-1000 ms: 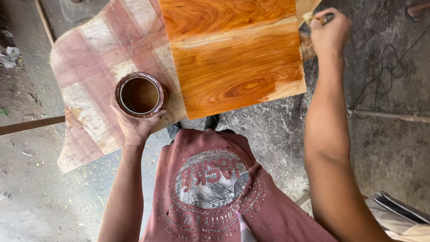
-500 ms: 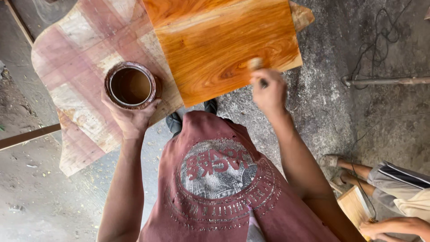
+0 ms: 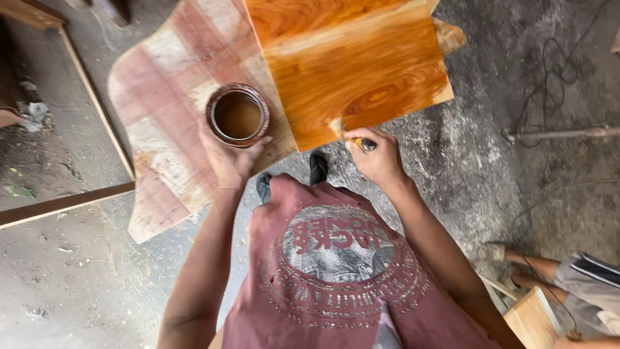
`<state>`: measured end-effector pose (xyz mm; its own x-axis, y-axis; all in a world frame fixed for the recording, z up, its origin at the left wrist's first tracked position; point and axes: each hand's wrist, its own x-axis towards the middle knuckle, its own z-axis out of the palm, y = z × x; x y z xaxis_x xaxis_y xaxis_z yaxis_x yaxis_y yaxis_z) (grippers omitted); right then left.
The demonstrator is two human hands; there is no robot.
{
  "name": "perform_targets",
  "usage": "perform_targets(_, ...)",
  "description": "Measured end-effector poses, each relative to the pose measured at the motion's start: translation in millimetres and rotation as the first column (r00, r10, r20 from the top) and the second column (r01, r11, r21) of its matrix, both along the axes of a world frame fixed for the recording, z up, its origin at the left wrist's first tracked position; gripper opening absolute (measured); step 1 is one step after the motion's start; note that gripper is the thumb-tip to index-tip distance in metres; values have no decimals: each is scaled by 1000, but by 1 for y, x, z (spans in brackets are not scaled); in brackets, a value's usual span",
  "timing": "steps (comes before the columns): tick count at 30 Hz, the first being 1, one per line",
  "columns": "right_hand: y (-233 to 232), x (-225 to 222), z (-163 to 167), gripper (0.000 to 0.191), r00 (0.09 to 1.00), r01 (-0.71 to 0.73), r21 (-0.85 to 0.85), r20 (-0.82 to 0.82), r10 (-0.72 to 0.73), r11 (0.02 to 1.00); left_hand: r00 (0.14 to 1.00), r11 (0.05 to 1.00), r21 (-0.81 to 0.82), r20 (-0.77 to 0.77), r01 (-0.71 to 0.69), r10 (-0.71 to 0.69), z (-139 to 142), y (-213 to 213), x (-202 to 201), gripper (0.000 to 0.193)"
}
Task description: The person brushes a brown wood stain onto a bare wooden board, dipping the brush into an open can and coating the surface. They then carry the can across the workshop, open a second can, and scrape the stained board with a small blade.
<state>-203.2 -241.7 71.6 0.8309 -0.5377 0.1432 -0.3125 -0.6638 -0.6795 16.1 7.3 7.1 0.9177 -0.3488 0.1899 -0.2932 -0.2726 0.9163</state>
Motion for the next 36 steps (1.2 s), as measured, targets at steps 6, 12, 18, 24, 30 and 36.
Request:
perform_targets(6,39,61,110,19,998,55,62,16,-56,997,991,993,93,114,-78,67,3,24,11,147)
perform_targets(12,104,125,171,16,986,-127,-29,106,130,991,982,987,146,186,-72,44,4,42,23,132)
perform_targets(18,146,173,141,15,945,-312,-143,56,322,939,963,994,101,260,39,-65,15,49,21,121)
perform_targets(24,157,195,96,18,924,-355,-372,1,383,857,926,992,95,361,78,-108,19,50,25,122)
perform_targets(30,129,161,95,10,994,-41,190,105,21,981,939,995,98,337,33,-65,22,52,36,114)
perform_targets(36,103,130,66,12,952,86,675,160,-260,733,982,987,92,122,134,-145,34,47,45,109)
